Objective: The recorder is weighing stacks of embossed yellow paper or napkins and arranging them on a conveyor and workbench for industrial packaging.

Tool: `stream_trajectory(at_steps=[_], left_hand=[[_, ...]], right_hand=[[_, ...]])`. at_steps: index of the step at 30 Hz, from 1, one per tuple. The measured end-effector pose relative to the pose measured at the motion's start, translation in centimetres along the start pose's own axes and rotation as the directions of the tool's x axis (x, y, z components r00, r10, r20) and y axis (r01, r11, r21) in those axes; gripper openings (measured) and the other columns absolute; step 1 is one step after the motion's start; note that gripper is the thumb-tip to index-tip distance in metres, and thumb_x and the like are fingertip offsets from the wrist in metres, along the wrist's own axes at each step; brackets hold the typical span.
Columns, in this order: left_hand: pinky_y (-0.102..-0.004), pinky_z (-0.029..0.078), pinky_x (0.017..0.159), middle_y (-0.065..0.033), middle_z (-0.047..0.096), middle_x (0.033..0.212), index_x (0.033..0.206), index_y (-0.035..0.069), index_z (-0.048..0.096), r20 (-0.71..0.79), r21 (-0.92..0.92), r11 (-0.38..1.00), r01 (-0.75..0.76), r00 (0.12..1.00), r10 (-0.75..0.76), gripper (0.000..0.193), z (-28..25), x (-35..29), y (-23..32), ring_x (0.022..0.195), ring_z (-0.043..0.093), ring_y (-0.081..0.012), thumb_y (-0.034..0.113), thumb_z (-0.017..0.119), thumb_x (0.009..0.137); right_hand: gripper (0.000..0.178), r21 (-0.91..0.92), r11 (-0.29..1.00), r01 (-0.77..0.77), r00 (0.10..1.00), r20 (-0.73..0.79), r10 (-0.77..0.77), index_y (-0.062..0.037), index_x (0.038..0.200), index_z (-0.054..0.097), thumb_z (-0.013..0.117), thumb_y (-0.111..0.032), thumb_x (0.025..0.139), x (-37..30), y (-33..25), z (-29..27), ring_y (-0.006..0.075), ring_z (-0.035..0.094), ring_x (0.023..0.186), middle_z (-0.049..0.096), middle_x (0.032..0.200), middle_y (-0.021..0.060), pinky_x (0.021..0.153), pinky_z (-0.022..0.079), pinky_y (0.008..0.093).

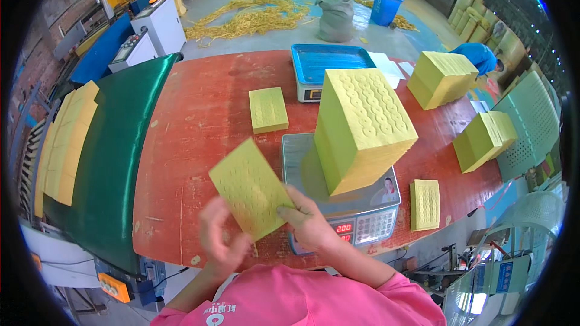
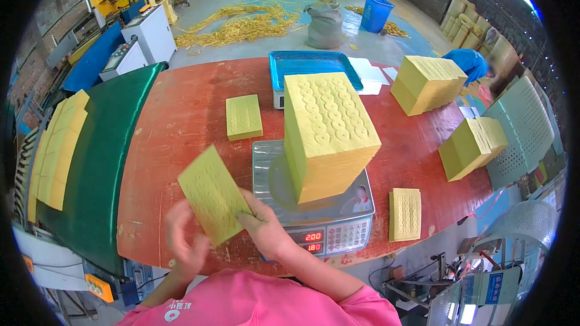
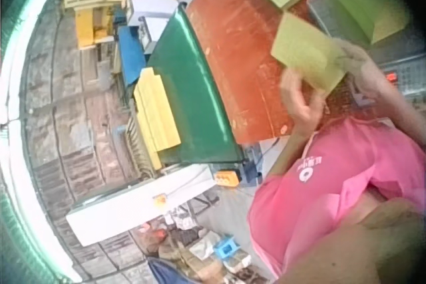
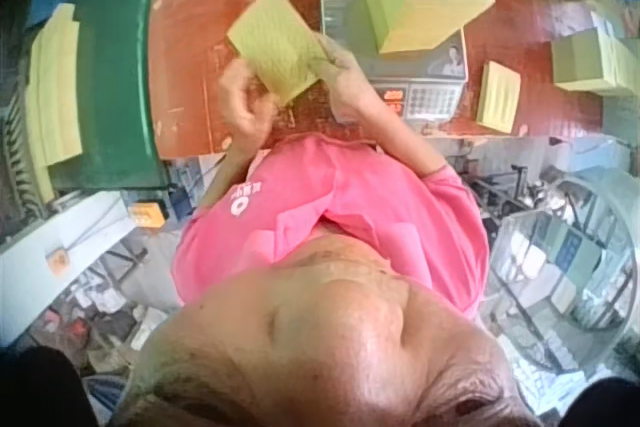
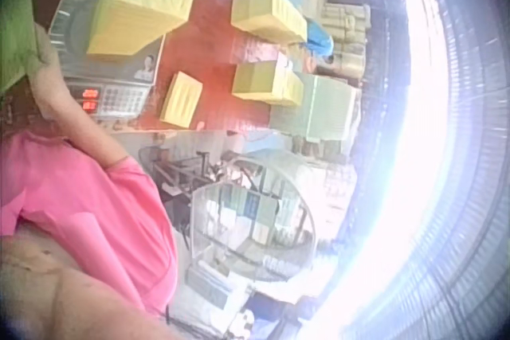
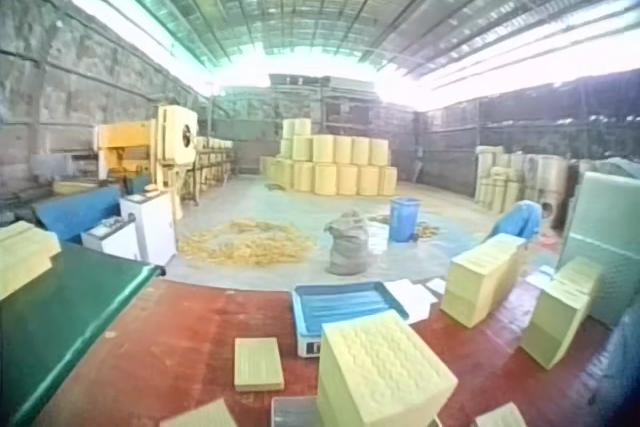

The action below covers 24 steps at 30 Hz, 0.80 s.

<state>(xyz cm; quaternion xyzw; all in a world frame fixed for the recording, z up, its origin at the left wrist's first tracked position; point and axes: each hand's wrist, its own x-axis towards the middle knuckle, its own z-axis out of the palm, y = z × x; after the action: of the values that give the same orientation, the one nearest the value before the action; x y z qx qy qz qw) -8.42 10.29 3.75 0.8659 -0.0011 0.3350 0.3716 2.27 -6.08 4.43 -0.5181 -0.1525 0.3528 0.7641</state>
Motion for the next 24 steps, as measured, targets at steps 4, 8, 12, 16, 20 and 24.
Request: stream_trajectory(at_steps=[4, 8, 12, 16, 20, 24], left_hand=[[-0.0381, 0.050, 0.091, -0.0101, 0.060, 0.122, 0.126, -0.001, 0.054, 0.220, -0.849, 0.276, 0.451, 0.776, -0.591, 0.040, 0.3, 1.9, 2.5, 0.107, 0.061, -0.0196, 0.021, 0.063, 0.093], [-0.0337, 0.052, 0.086, -0.0088, 0.064, 0.113, 0.122, -0.001, 0.057, 0.214, -0.831, 0.338, 0.441, 0.816, -0.538, 0.035, 3.1, 6.5, 6.8, 0.101, 0.063, -0.0163, 0.023, 0.058, 0.096], [-0.0290, 0.054, 0.072, -0.0063, 0.068, 0.101, 0.114, 0.001, 0.061, 0.172, -0.778, 0.482, 0.403, 0.875, -0.453, 0.031, 4.3, 13.8, 10.5, 0.086, 0.066, -0.0139, 0.024, 0.061, 0.094], [-0.0279, 0.047, 0.063, -0.0030, 0.067, 0.084, 0.099, 0.004, 0.065, 0.273, -0.622, 0.617, 0.482, 0.872, -0.406, 0.023, 6.1, 20.3, 9.4, 0.073, 0.062, -0.0131, 0.026, 0.064, 0.092], [-0.0232, 0.036, 0.048, 0.0001, 0.060, 0.066, 0.080, 0.010, 0.062, 0.297, -0.483, 0.698, 0.529, 0.849, -0.438, 0.022, 10.0, 22.8, 8.3, 0.054, 0.052, -0.0090, 0.030, 0.068, 0.089], [-0.0227, 0.032, 0.045, 0.0008, 0.057, 0.063, 0.072, 0.012, 0.057, 0.324, -0.398, 0.734, 0.550, 0.833, -0.449, 0.027, 10.8, 22.3, 8.4, 0.050, 0.048, -0.0078, 0.030, 0.069, 0.088]], right_hand=[[0.051, -0.138, 0.985, 0.107, 0.993, -0.033, -0.113, 0.0009, 0.142, 0.041, 0.048, 0.005, 0.091, -2.6, -6.0, -0.5, 0.0137, 0.046, 0.122, 0.053, 0.130, 0.0075, 0.104, 0.036, 0.0284], [0.046, -0.285, 0.923, 0.258, 0.966, 0.050, -0.254, 0.0013, 0.137, 0.046, 0.050, 0.003, 0.091, -4.6, -11.3, -3.1, 0.0141, 0.053, 0.113, 0.058, 0.122, 0.0072, 0.099, 0.041, 0.0278], [0.040, -0.524, 0.719, 0.456, 0.877, 0.127, -0.463, 0.0031, 0.128, 0.053, 0.059, -0.001, 0.089, -4.3, -17.4, -7.1, 0.0113, 0.060, 0.085, 0.064, 0.094, 0.0065, 0.076, 0.050, 0.0265], [0.042, -0.602, 0.595, 0.532, 0.792, 0.107, -0.601, 0.0038, 0.127, 0.055, 0.064, -0.003, 0.086, -0.9, -22.1, -10.5, 0.0092, 0.059, 0.070, 0.064, 0.078, 0.0063, 0.061, 0.050, 0.0260], [0.040, -0.638, 0.649, 0.415, 0.840, -0.005, -0.543, 0.0027, 0.123, 0.058, 0.067, -0.006, 0.085, 1.3, -22.7, -14.0, 0.0107, 0.060, 0.065, 0.064, 0.074, 0.0057, 0.058, 0.049, 0.0269], [0.039, -0.741, 0.585, 0.331, 0.844, -0.045, -0.534, 0.0000, 0.120, 0.060, 0.068, -0.010, 0.083, 1.1, -21.8, -15.0, 0.0125, 0.059, 0.061, 0.062, 0.068, 0.0060, 0.057, 0.047, 0.0294]])
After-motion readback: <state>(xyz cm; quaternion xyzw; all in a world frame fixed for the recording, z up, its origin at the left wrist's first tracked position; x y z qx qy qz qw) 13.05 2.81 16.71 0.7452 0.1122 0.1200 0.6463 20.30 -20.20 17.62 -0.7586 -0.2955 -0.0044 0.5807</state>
